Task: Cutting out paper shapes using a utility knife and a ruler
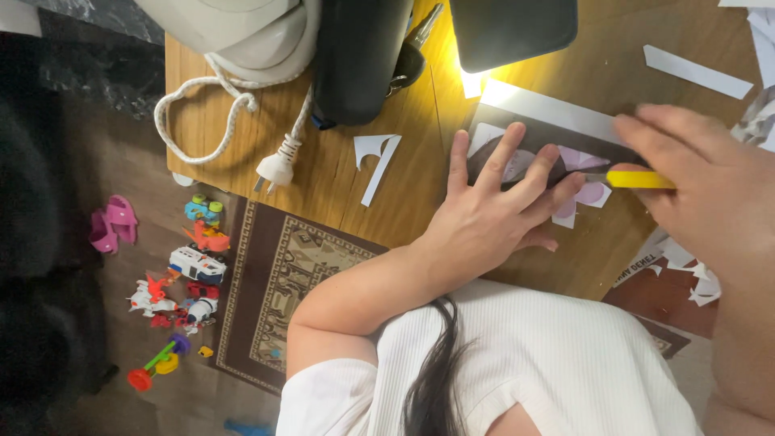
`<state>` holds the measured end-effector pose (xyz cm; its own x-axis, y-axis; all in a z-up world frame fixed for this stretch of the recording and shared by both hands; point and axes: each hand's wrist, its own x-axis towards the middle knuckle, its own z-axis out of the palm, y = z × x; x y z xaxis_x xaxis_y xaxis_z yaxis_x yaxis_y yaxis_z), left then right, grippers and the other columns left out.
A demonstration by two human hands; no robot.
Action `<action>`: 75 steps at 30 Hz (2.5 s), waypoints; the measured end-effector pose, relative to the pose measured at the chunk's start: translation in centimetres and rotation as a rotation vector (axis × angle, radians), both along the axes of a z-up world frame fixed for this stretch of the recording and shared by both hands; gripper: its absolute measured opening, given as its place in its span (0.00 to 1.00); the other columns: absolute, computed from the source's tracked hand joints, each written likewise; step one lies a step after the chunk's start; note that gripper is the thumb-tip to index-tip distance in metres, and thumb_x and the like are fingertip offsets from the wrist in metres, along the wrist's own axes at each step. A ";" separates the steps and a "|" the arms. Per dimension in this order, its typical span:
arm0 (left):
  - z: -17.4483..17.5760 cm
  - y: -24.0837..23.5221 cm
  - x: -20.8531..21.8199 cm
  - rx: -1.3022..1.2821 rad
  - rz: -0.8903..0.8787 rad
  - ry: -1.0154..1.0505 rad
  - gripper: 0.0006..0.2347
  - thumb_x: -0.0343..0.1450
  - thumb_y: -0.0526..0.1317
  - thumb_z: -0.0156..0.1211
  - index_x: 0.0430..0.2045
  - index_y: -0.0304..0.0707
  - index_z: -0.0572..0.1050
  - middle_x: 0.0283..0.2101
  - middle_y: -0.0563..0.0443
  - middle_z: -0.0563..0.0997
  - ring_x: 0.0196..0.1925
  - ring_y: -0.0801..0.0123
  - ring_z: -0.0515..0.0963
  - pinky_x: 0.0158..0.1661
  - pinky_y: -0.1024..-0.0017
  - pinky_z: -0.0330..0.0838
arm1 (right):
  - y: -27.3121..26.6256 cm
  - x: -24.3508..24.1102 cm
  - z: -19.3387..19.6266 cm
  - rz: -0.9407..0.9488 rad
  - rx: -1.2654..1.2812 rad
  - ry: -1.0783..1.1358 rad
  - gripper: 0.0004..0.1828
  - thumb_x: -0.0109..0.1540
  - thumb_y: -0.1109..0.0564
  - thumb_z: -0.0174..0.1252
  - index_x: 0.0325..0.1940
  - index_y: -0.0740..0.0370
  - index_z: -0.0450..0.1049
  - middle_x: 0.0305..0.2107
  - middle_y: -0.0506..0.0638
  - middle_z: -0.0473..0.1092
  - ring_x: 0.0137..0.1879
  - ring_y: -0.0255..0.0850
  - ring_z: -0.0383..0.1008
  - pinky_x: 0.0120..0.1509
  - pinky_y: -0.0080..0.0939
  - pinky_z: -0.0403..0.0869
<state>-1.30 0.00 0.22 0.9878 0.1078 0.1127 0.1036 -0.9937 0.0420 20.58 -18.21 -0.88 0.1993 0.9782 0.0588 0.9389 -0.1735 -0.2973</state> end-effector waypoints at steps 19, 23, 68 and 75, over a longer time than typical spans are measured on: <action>-0.2 0.5 0.3 -0.064 0.021 -0.081 0.22 0.78 0.64 0.69 0.63 0.67 0.71 0.65 0.60 0.69 0.72 0.50 0.65 0.62 0.27 0.62 | -0.4 -0.4 -1.8 0.038 0.010 -0.181 0.35 0.61 0.72 0.58 0.72 0.55 0.83 0.71 0.47 0.78 0.47 0.35 0.81 0.35 0.39 0.70; 0.0 0.5 0.3 -0.064 0.017 -0.077 0.23 0.78 0.64 0.69 0.63 0.66 0.71 0.65 0.61 0.69 0.72 0.50 0.65 0.63 0.27 0.60 | -0.8 -0.2 -2.2 0.028 -0.018 -0.138 0.37 0.60 0.72 0.56 0.73 0.54 0.82 0.73 0.46 0.75 0.43 0.41 0.79 0.35 0.43 0.71; -0.6 0.4 0.1 -0.032 -0.021 -0.030 0.44 0.55 0.81 0.73 0.64 0.72 0.66 0.61 0.61 0.68 0.72 0.48 0.64 0.62 0.31 0.68 | 8.1 -2.0 -0.4 0.204 -0.064 -0.475 0.34 0.61 0.44 0.64 0.74 0.32 0.73 0.51 0.31 0.75 0.41 0.32 0.80 0.28 0.37 0.70; -0.6 0.7 -0.1 -0.075 -0.045 0.002 0.39 0.62 0.78 0.67 0.65 0.69 0.66 0.62 0.60 0.65 0.74 0.48 0.55 0.64 0.30 0.65 | 8.5 -1.6 1.0 0.309 -0.143 -0.578 0.47 0.52 0.37 0.64 0.77 0.39 0.68 0.55 0.29 0.73 0.37 0.32 0.78 0.29 0.34 0.74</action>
<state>-1.39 0.68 -0.42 0.9921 0.0711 0.1038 0.0589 -0.9915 0.1162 18.93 -9.71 0.07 -0.1155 0.9914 -0.0623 0.9532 0.1282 0.2739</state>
